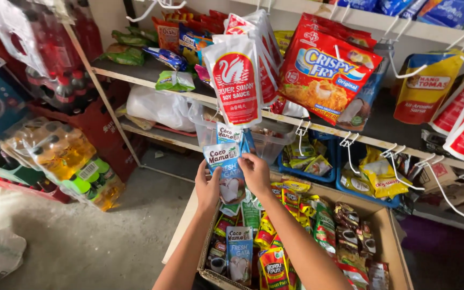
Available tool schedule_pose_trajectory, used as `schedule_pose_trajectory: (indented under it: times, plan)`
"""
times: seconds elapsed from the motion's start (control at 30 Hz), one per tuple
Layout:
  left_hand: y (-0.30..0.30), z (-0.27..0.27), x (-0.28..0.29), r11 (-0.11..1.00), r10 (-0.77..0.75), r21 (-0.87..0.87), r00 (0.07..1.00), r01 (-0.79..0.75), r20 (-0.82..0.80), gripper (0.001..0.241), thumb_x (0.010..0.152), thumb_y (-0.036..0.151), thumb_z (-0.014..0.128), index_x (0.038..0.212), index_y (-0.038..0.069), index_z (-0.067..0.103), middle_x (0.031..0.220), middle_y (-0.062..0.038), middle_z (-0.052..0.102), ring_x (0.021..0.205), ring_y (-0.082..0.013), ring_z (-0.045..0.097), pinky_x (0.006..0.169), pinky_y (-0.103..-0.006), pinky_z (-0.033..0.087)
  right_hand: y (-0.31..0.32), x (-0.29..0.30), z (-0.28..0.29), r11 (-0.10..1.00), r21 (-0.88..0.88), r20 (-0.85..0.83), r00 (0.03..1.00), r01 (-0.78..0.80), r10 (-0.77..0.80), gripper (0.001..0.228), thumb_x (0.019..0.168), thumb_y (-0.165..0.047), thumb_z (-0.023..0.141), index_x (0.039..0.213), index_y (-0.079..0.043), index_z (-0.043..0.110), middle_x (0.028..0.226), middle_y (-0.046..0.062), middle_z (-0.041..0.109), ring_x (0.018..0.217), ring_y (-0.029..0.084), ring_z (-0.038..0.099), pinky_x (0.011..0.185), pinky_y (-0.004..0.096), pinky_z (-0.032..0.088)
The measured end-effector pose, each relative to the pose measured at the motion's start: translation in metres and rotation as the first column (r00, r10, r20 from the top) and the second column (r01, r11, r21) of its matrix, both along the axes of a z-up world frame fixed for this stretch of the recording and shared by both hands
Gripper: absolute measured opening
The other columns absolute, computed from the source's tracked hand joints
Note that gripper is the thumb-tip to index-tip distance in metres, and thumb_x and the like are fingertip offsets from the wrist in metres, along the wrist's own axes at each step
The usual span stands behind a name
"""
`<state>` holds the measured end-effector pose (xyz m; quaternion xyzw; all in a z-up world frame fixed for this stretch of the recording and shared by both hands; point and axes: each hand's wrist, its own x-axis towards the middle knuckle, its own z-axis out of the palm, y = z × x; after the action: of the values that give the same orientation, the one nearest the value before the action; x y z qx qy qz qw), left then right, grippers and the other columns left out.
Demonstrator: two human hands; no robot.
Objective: Organizing and stocking small food packets from a box onto retail shelves.
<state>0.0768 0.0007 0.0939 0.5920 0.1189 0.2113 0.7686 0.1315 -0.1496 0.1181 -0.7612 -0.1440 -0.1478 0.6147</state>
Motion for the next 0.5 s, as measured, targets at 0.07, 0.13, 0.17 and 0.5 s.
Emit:
schedule_pose_trajectory:
  times: [0.07,0.13,0.17,0.5]
  plan:
    - [-0.002,0.021,-0.009,0.999,0.033,-0.019,0.999,-0.033,0.022,0.058,0.091,0.011,0.074,0.144,0.001,0.052,0.092,-0.004,0.059,0.076,-0.0108,0.062,0.06,-0.0265,0.056,0.0,0.0,0.004,1.0,0.027,-0.02,1.0,-0.013,0.013,0.025,0.093,-0.018,0.073,0.106,0.004,0.073,0.081,0.002,0.071,0.072,0.007,0.062,0.065,0.024,0.051]
    - [-0.004,0.035,-0.021,0.997,0.063,-0.037,0.998,-0.062,0.03,0.058,0.09,0.01,0.074,0.143,0.002,0.053,0.09,-0.003,0.057,0.077,-0.0105,0.062,0.062,-0.0268,0.058,0.0,-0.005,0.007,0.998,0.056,-0.053,0.998,-0.02,0.023,0.025,0.094,-0.017,0.072,0.108,0.003,0.072,0.082,0.001,0.07,0.073,0.006,0.061,0.064,0.024,0.05]
    - [-0.004,0.041,-0.027,0.996,0.075,-0.058,0.995,-0.071,0.065,0.058,0.09,0.009,0.074,0.143,0.002,0.052,0.091,-0.003,0.058,0.079,-0.01,0.063,0.063,-0.0268,0.06,0.001,-0.009,0.009,0.992,0.116,-0.051,0.997,-0.054,0.061,0.022,0.095,-0.016,0.073,0.107,0.003,0.072,0.082,0.0,0.068,0.073,0.006,0.059,0.064,0.024,0.049]
    - [-0.012,0.019,-0.078,0.972,0.001,0.232,0.993,0.026,-0.116,0.054,0.09,0.012,0.074,0.142,0.007,0.06,0.084,-0.004,0.068,0.067,-0.0118,0.065,0.057,-0.0293,0.054,-0.018,-0.1,-0.023,0.988,0.117,-0.201,0.972,-0.097,0.119,0.058,0.086,-0.01,0.076,0.138,-0.001,0.05,0.107,0.005,0.07,0.085,0.012,0.069,0.071,0.027,0.057]
